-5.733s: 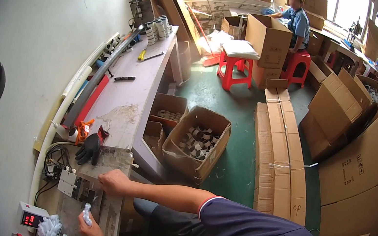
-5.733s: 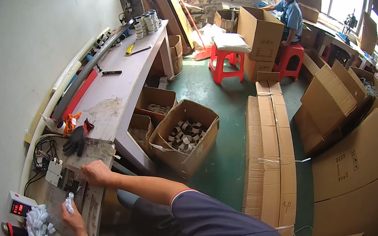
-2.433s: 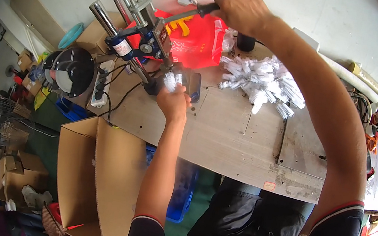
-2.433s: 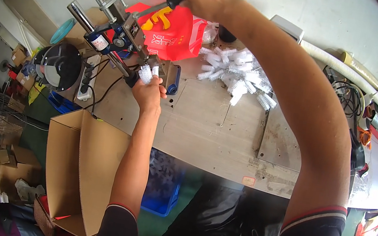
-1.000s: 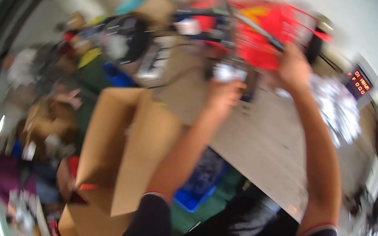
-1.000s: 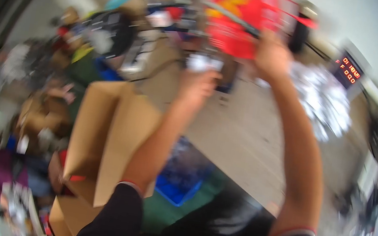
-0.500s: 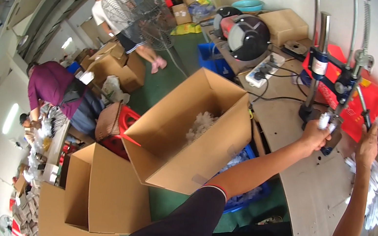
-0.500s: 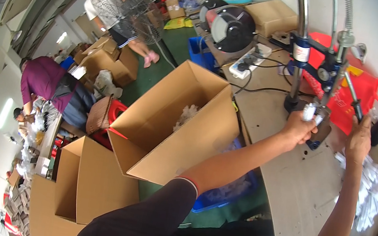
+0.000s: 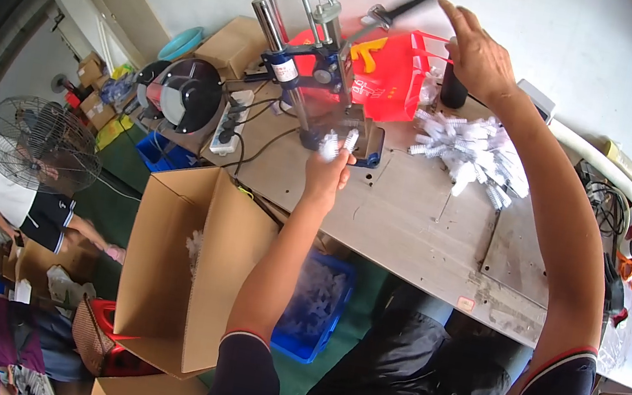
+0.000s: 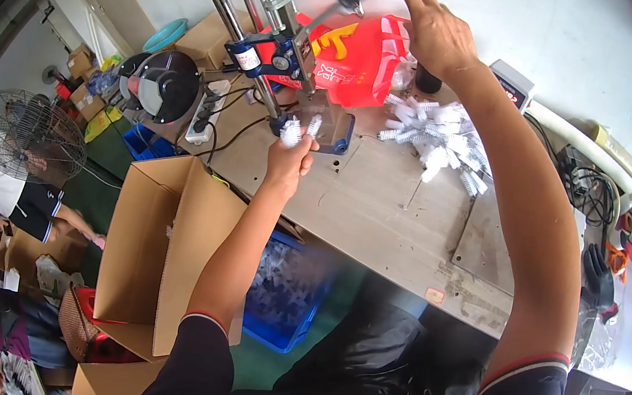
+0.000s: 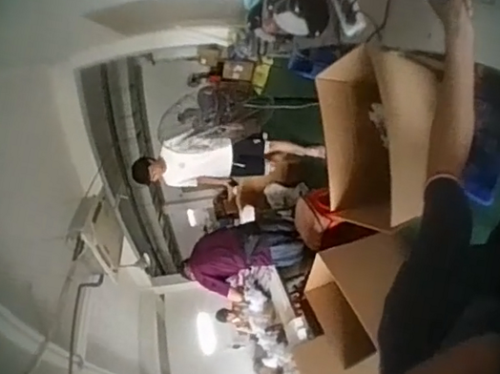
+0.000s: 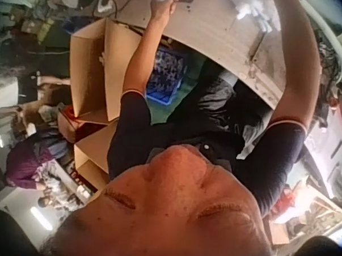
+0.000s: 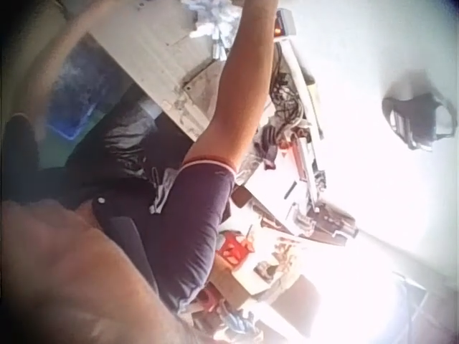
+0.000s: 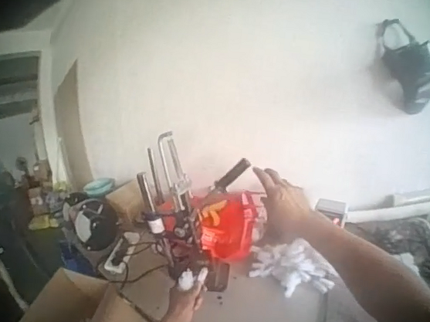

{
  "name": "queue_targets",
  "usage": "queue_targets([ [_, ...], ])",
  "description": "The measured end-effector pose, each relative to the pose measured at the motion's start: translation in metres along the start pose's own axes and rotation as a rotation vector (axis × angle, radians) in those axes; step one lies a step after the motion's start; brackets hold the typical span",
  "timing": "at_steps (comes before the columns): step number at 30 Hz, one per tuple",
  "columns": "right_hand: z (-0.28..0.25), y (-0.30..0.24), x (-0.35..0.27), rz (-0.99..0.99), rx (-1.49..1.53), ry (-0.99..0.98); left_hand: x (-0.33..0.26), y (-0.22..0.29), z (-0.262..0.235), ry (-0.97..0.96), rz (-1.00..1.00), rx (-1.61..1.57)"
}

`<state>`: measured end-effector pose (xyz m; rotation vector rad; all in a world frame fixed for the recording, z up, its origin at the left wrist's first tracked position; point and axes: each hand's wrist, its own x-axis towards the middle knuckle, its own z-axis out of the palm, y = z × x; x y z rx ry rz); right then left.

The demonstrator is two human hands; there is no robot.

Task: The worker is assembling small plastic and metal components by inserting cotton-like white insulation or fluff and then using a manual lever-operated press to secure the assembly.

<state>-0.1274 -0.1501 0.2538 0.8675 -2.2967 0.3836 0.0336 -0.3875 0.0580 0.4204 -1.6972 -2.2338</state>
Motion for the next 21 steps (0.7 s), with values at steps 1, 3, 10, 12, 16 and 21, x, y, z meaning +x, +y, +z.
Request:
queue_targets([
  [1,-0.011,-0.011,-0.006,0.009,0.103,0.103,-0.012,0.007,-0.001,0.014,0.019,0.029],
  [3,-0.017,-0.026,-0.026,0.025,0.3,0.227,-0.032,0.012,-0.009,0.023,0.046,0.052],
  [10,-0.006,-0.055,-0.17,-0.075,0.381,-0.055,-0.08,0.025,-0.074,0.255,0.21,0.22],
  [12,-0.013,-0.049,-0.224,-0.09,0.371,-0.059,-0.094,0.026,-0.126,0.334,0.282,0.207],
  [16,-0.039,-0.028,-0.327,-0.007,0.34,-0.257,-0.148,0.039,-0.273,0.608,0.262,0.343],
  [21,-0.073,0.001,-0.403,-0.033,0.308,-0.04,-0.249,0.064,-0.479,0.553,0.207,1.413],
])
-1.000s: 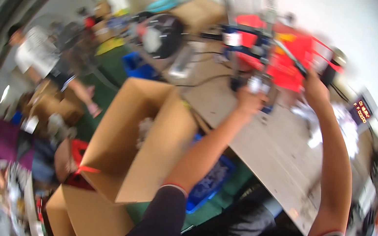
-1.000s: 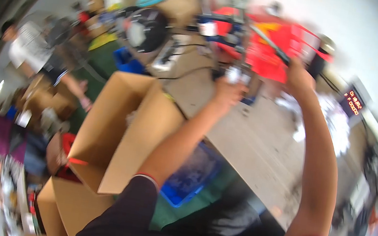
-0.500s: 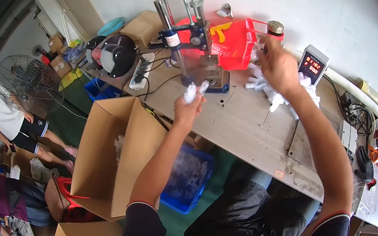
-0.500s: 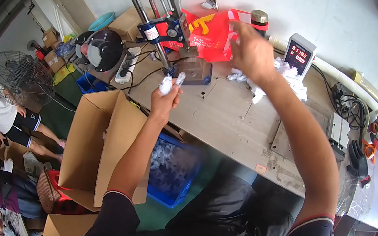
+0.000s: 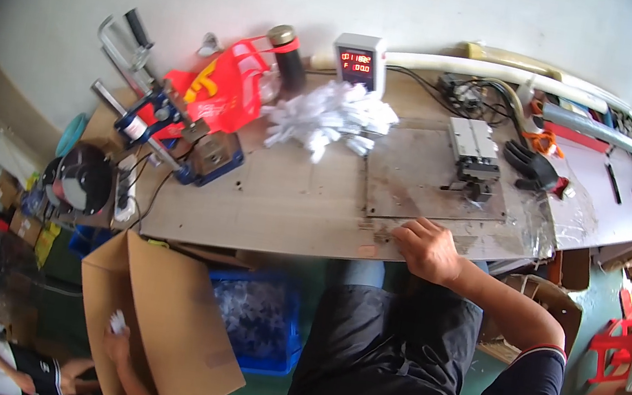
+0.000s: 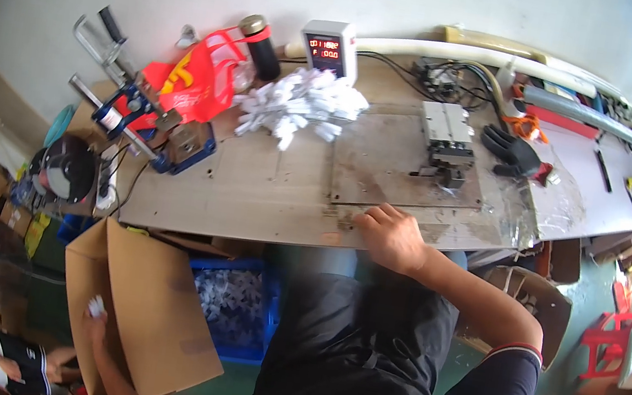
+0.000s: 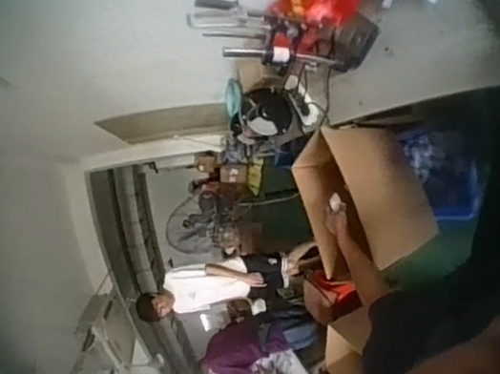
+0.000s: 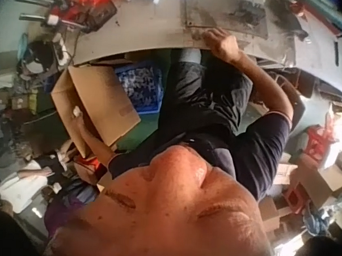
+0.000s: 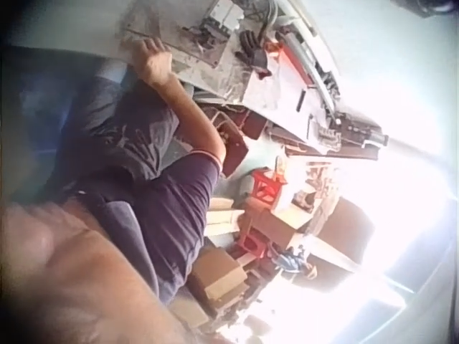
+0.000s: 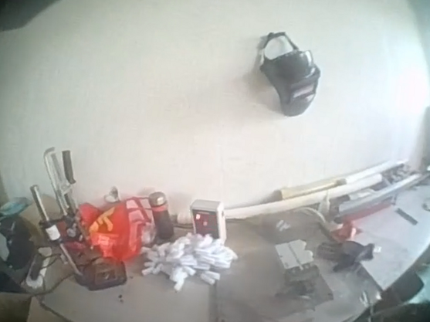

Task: The worker is assembling small plastic and metal components by inserting cotton-like white insulation or fluff and then using a manual lever-operated press to secure the assembly.

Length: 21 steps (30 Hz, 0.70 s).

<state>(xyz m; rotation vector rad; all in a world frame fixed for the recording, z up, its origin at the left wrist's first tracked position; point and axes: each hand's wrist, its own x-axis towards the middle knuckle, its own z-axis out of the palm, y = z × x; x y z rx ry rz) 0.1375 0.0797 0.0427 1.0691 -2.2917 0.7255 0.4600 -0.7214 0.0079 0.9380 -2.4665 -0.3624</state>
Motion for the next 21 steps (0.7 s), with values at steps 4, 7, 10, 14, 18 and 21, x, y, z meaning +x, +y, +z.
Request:
queue_targets([
  [4,-0.041,0.022,-0.063,0.186,-0.14,0.031,-0.011,0.151,0.032,0.153,0.048,0.133],
  [7,-0.052,0.035,-0.072,0.269,-0.184,0.141,0.017,0.21,0.053,0.234,0.183,-0.291],
  [10,-0.063,0.055,-0.096,0.393,-0.243,0.3,0.007,0.387,0.108,0.002,0.404,-0.529],
  [14,-0.065,0.065,-0.138,0.808,-0.082,0.329,-0.048,0.586,0.175,-0.295,0.756,-0.659],
  [18,-0.03,0.061,-0.085,0.689,-0.119,0.419,-0.005,0.633,0.257,-0.169,1.198,-0.546],
  [21,-0.045,0.055,-0.103,0.695,-0.148,0.4,-0.063,0.717,0.254,0.117,1.582,-0.522],
])
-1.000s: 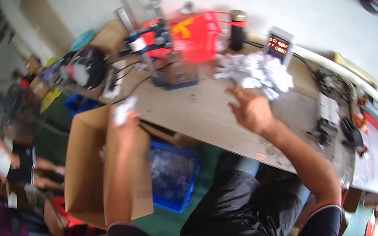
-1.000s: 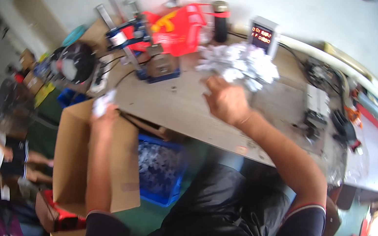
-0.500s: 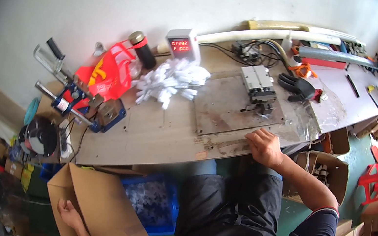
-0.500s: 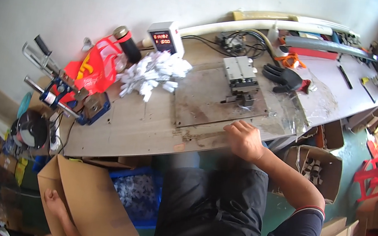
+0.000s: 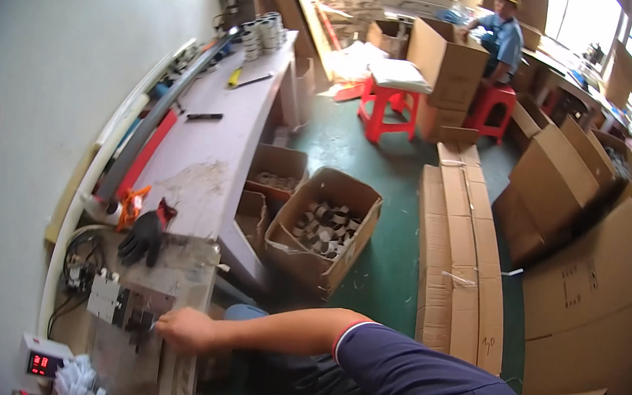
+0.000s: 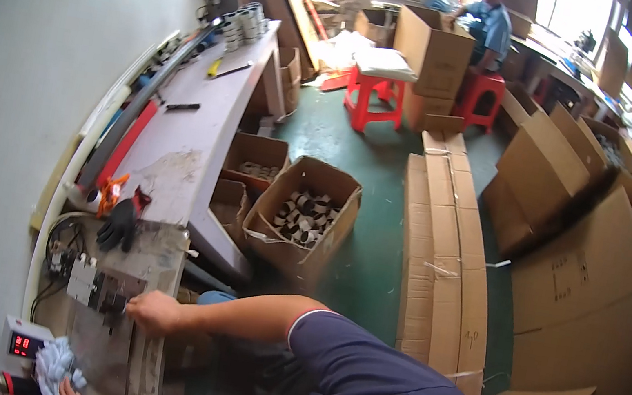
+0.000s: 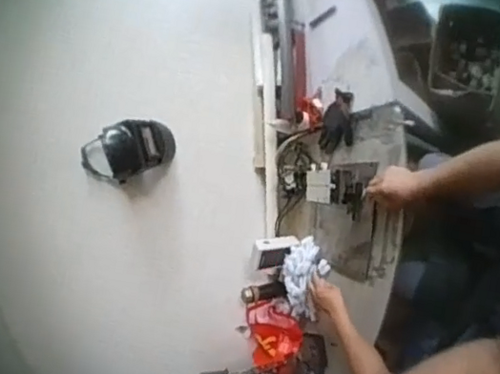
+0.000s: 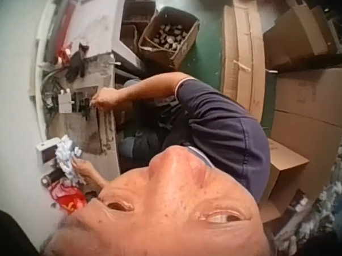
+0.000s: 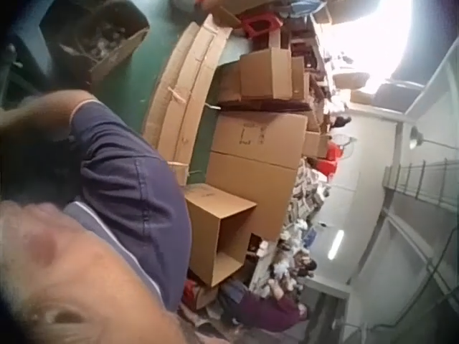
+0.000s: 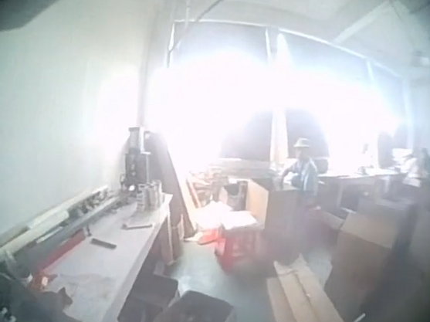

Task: The worker is assembling small plastic and metal components by inserting cotton-like white insulation or fluff and then using a manual lever-operated press to secure the assembly.

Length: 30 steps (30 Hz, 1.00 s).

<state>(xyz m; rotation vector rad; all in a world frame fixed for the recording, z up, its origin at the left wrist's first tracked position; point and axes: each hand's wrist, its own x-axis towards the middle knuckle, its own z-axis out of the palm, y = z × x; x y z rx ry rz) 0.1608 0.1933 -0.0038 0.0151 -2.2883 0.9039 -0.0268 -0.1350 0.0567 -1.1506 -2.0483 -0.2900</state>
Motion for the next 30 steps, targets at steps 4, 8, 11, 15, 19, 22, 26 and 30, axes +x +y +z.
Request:
queue_targets([
  [4,-0.005,0.004,-0.009,0.015,-0.079,0.009,0.004,-0.021,0.028,-0.429,0.007,0.147],
  [8,-0.007,0.005,-0.007,0.038,-0.09,-0.016,0.034,-0.003,0.016,-0.767,-0.077,0.245],
  [11,-0.004,0.006,-0.005,0.032,-0.085,-0.018,0.031,-0.005,0.027,-0.697,-0.091,0.245],
  [15,-0.003,0.002,0.001,0.029,-0.074,-0.039,0.025,-0.012,0.028,-0.539,-0.118,0.263],
  [19,-0.005,0.003,0.0,0.033,-0.078,-0.048,0.014,-0.016,0.03,-0.377,-0.144,0.273],
  [22,-0.001,0.005,-0.003,0.039,-0.074,-0.044,0.006,-0.018,0.03,-0.248,-0.171,0.284],
  [26,-0.006,0.009,-0.009,0.043,-0.077,-0.056,-0.003,-0.019,0.04,-0.088,-0.19,0.272],
  [30,-0.002,-0.002,0.001,0.026,-0.066,-0.068,-0.012,-0.027,0.021,0.076,-0.222,0.31],
])
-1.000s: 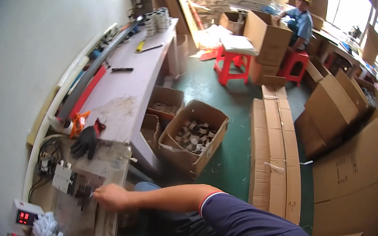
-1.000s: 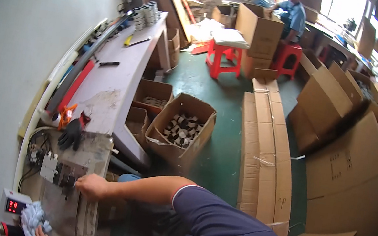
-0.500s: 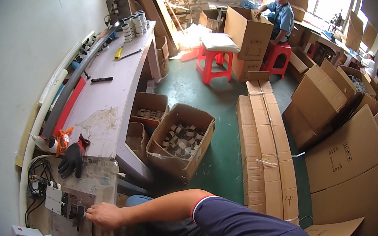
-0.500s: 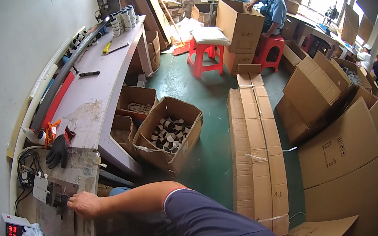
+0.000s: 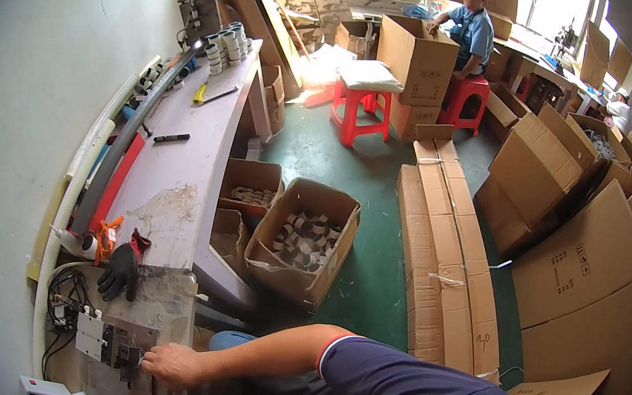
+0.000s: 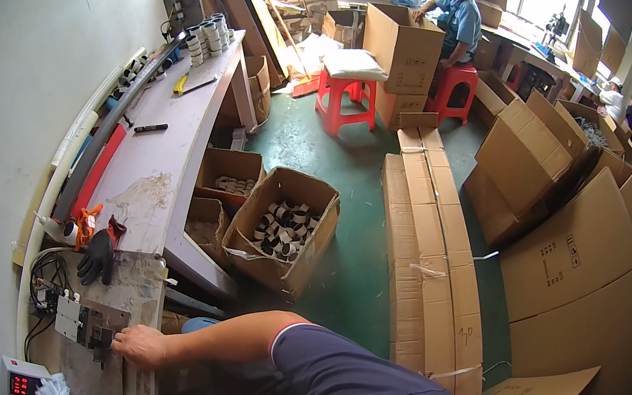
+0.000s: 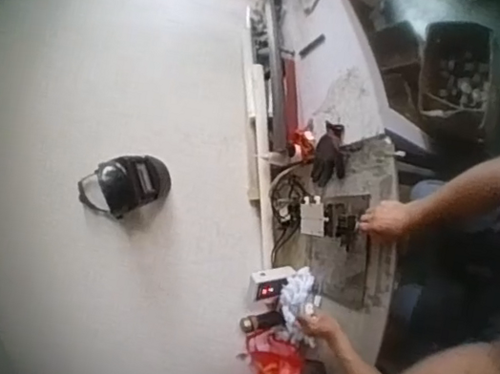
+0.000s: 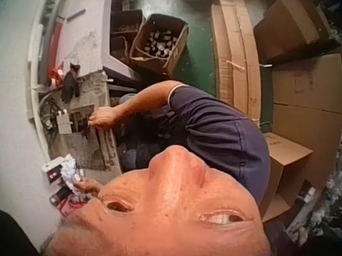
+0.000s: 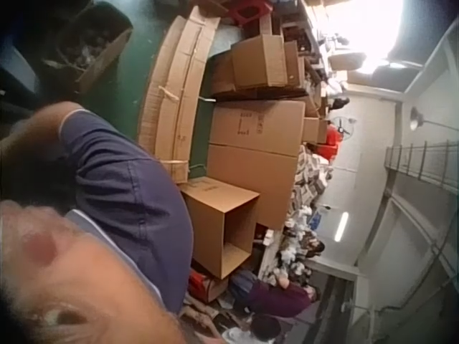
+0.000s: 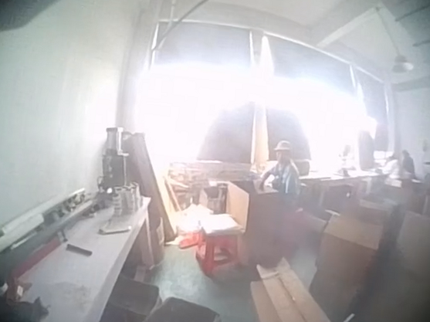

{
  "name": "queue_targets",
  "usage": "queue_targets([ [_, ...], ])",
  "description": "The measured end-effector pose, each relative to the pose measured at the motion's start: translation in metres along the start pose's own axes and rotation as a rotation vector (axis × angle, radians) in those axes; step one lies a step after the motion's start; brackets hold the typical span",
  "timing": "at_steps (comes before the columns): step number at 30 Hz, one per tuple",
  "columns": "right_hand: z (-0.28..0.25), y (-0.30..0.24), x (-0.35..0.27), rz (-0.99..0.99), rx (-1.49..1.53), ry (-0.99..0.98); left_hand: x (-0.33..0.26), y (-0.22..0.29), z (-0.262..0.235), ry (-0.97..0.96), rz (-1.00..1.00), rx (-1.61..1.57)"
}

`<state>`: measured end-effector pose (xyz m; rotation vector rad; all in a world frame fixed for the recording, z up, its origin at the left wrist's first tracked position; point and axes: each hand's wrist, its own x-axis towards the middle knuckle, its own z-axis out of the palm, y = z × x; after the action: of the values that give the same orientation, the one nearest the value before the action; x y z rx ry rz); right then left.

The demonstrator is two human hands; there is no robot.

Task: The worker is assembling small plastic and metal components by inserting cotton-like white insulation or fluff and then using a manual lever-operated press to secure the assembly.

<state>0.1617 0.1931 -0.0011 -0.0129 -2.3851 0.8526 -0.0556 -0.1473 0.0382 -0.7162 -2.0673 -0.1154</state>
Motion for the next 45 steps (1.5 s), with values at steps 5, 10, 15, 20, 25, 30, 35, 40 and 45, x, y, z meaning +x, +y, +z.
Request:
queue_targets([
  [5,0.0,0.007,-0.006,0.008,-0.009,0.023,0.041,0.077,-0.035,0.162,0.204,-0.272],
  [10,0.004,0.005,-0.005,0.028,-0.003,0.012,0.048,0.098,-0.05,0.096,0.116,-0.307],
  [15,-0.009,0.01,-0.007,0.016,-0.015,0.006,0.054,0.132,-0.075,0.229,0.133,-0.392],
  [20,-0.001,0.011,-0.005,-0.007,-0.01,0.058,0.047,0.173,-0.091,0.274,0.036,-0.405],
  [25,-0.014,0.008,-0.011,0.005,0.166,0.086,0.051,0.23,-0.124,0.008,-0.044,-0.729],
  [30,-0.024,-0.013,-0.01,0.112,0.515,0.195,0.05,0.254,-0.125,-0.26,-0.316,-1.11],
  [35,-0.013,-0.03,-0.019,-0.052,0.481,0.24,0.049,0.261,-0.112,-0.403,-0.545,-1.458],
  [40,-0.022,-0.042,-0.025,-0.112,0.454,0.253,0.044,0.254,-0.102,-0.371,-0.624,-1.515],
  [45,-0.014,-0.042,-0.025,-0.075,0.412,0.184,0.031,0.243,-0.084,-0.427,-0.75,-1.568],
])
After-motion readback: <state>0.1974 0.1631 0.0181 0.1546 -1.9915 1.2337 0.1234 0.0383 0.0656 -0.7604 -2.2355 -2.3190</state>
